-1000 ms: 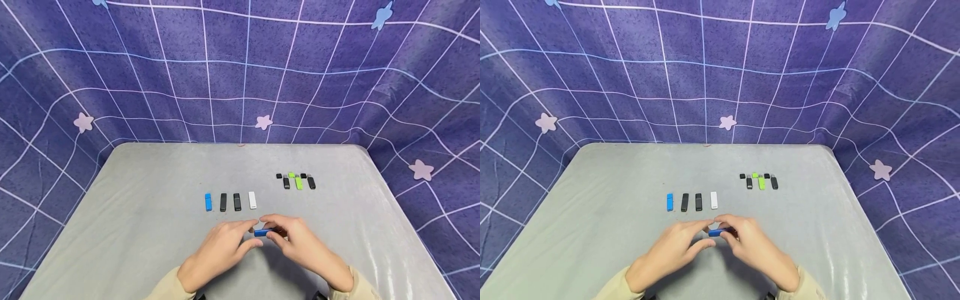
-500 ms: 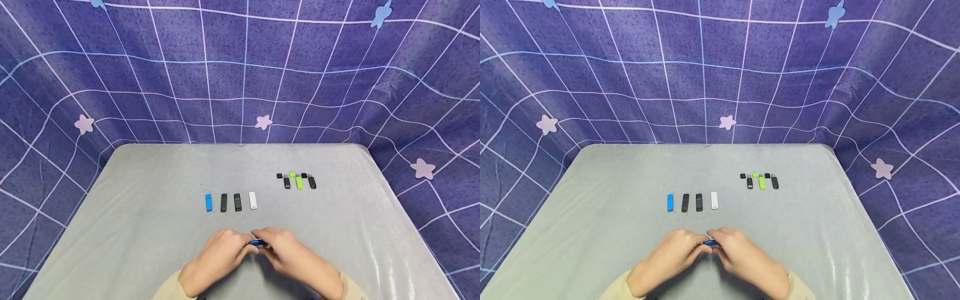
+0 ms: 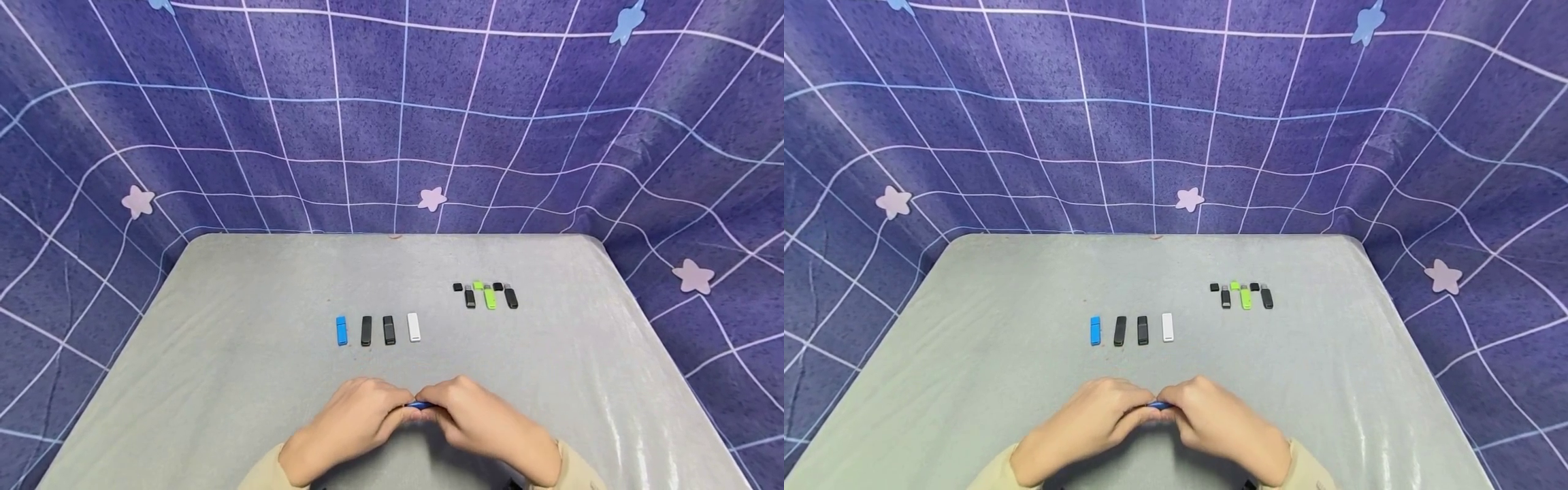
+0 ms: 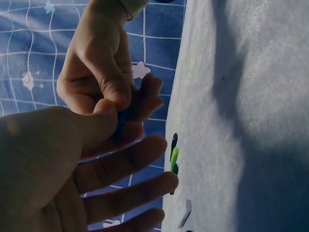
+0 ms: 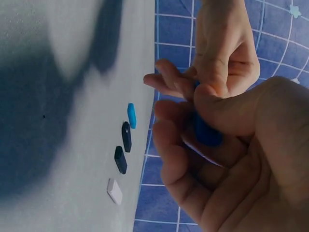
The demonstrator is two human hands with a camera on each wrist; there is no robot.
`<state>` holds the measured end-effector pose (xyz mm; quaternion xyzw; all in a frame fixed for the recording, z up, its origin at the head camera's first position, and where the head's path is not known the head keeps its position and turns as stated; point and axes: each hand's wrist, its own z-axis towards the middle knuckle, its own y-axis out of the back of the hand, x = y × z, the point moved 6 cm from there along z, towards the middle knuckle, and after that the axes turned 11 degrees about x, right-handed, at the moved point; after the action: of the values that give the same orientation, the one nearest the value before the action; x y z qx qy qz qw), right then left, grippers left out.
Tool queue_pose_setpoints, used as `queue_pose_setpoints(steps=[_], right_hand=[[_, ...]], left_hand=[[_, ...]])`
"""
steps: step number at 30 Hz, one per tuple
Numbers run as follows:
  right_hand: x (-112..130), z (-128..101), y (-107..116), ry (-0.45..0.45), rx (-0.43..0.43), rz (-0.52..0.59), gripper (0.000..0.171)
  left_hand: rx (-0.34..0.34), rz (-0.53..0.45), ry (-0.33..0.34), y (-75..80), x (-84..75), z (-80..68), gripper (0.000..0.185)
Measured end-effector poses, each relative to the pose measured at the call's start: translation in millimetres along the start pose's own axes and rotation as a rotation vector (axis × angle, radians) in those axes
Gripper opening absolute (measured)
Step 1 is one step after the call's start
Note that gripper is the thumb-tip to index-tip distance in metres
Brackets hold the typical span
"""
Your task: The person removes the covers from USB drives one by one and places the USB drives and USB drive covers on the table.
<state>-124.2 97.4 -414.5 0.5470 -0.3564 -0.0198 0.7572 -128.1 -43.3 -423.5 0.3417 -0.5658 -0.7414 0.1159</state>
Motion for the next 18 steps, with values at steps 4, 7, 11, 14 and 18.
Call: queue_pose_setpoints(steps=[4, 7, 11, 14, 18], right_hand=[[1.5, -0.5, 1.5, 0.037, -0.006, 0.01, 0.012], [3.9, -0.6, 2.8, 0.063, -0.018, 0.001, 0.013], [7.6, 0.2, 3.4, 0.072, -0.024, -0.021, 0.017], [10.1, 0.8, 3.8, 0.065, -0.028, -0.054, 0.02], [13.0, 0.3, 5.3, 0.079, -0.055, -0.095, 0.022]], left_hand=[[-0.038, 0.019, -0.07, 5.4, -3.4, -1.2, 0.04], [-0.072, 0.029, -0.115, 8.1, -4.9, -2.7, 0.04], [-0.077, 0.019, -0.146, 8.0, -3.5, -5.2, 0.036], [-0.073, 0.012, -0.176, 7.3, -2.0, -6.9, 0.029], [-0.091, -0.007, -0.225, 7.1, -1.4, -8.0, 0.021]])
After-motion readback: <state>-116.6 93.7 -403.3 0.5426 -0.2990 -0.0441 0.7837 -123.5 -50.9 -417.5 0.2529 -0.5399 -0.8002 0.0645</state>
